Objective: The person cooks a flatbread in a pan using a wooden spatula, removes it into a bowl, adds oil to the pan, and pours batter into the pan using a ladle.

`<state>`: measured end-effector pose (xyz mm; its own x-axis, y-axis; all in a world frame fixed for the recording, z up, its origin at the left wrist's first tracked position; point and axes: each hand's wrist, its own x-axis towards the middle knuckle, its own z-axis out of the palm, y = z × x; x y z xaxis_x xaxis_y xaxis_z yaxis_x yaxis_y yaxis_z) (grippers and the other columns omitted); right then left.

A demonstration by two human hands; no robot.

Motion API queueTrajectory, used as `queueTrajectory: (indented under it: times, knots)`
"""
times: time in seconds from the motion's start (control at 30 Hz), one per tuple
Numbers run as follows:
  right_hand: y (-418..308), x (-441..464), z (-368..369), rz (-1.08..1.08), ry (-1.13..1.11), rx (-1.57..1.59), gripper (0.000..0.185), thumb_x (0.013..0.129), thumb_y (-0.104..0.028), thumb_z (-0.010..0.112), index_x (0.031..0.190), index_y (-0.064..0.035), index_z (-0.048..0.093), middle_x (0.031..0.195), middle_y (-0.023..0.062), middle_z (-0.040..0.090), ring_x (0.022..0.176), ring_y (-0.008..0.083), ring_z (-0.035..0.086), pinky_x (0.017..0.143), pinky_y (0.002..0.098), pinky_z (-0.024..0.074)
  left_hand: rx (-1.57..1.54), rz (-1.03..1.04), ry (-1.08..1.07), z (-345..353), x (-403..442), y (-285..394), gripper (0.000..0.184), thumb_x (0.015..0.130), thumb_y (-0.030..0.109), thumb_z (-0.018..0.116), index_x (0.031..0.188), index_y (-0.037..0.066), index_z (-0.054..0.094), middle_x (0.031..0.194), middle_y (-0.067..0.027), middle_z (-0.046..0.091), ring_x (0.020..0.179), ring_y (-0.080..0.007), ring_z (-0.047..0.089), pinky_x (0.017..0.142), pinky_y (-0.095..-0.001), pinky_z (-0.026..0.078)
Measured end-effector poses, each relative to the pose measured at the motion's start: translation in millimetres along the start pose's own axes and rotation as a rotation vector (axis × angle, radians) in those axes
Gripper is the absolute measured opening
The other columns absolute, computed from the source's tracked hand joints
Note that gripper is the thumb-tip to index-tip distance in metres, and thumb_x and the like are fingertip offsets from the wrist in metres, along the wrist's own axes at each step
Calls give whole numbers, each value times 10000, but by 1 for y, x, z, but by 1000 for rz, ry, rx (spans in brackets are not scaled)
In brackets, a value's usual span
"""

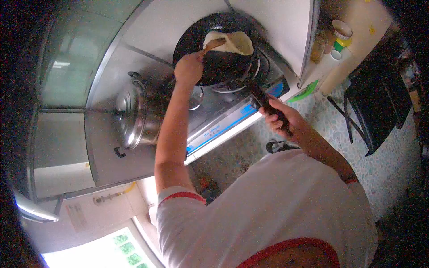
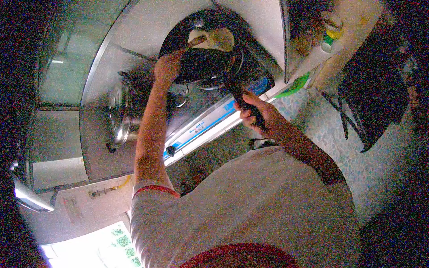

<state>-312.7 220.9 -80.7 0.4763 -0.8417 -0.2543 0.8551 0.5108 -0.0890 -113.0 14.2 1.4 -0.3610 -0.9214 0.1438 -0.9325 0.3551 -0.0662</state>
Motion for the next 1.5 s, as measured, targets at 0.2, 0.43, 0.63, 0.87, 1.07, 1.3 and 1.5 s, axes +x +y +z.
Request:
queueTrajectory:
  times: [0.2,0.43,0.63,0.87,1.07,1.3,1.5]
  knots:
    - [-3,5,-20,60,-27,-102,248,819,-277,508,1021,-142,457,748,27,517,511,46,457,346,160,346,-12,79,48,29,26,1,250,808,224,400,964,190,593,851,-126,597,783,-305,571,648,-402,464]
    - [2,-1,0,-45,31,-56,248,812,-242,528,1013,-115,458,772,56,510,535,65,468,375,159,367,-45,346,-90,51,1,18,255,812,185,369,955,147,577,831,-153,582,788,-337,555,680,-432,448]
    - [0,-4,2,-3,-44,-25,267,814,-210,526,1060,-145,445,818,80,511,570,85,478,387,158,379,-1,233,-26,22,17,-12,271,814,200,374,986,165,580,879,-138,585,802,-311,565,684,-413,452]
    - [1,2,-3,-1,-61,19,294,829,-187,501,1100,-119,408,851,80,514,572,63,455,396,142,379,211,191,-176,85,39,-55,272,831,230,371,990,160,580,904,-108,595,827,-294,572,697,-389,471]
    - [0,2,-3,-1,-46,47,198,817,-186,517,982,-102,445,798,86,523,550,93,475,384,159,394,161,107,-152,4,-3,-48,286,826,229,362,1009,103,542,841,-179,582,777,-328,570,691,-426,459]
    - [0,-3,2,-7,3,-32,216,805,-213,537,983,-122,456,779,69,519,537,80,471,375,168,373,222,342,-291,46,-33,-72,289,821,231,358,840,1,531,848,-213,574,797,-354,565,700,-420,457]
    - [-2,-4,2,19,-7,-129,422,841,-243,473,1222,-175,304,850,49,449,532,37,403,370,138,333,-38,-34,-71,83,28,6,268,794,166,413,977,-29,442,920,-205,543,841,-347,555,690,-415,461]
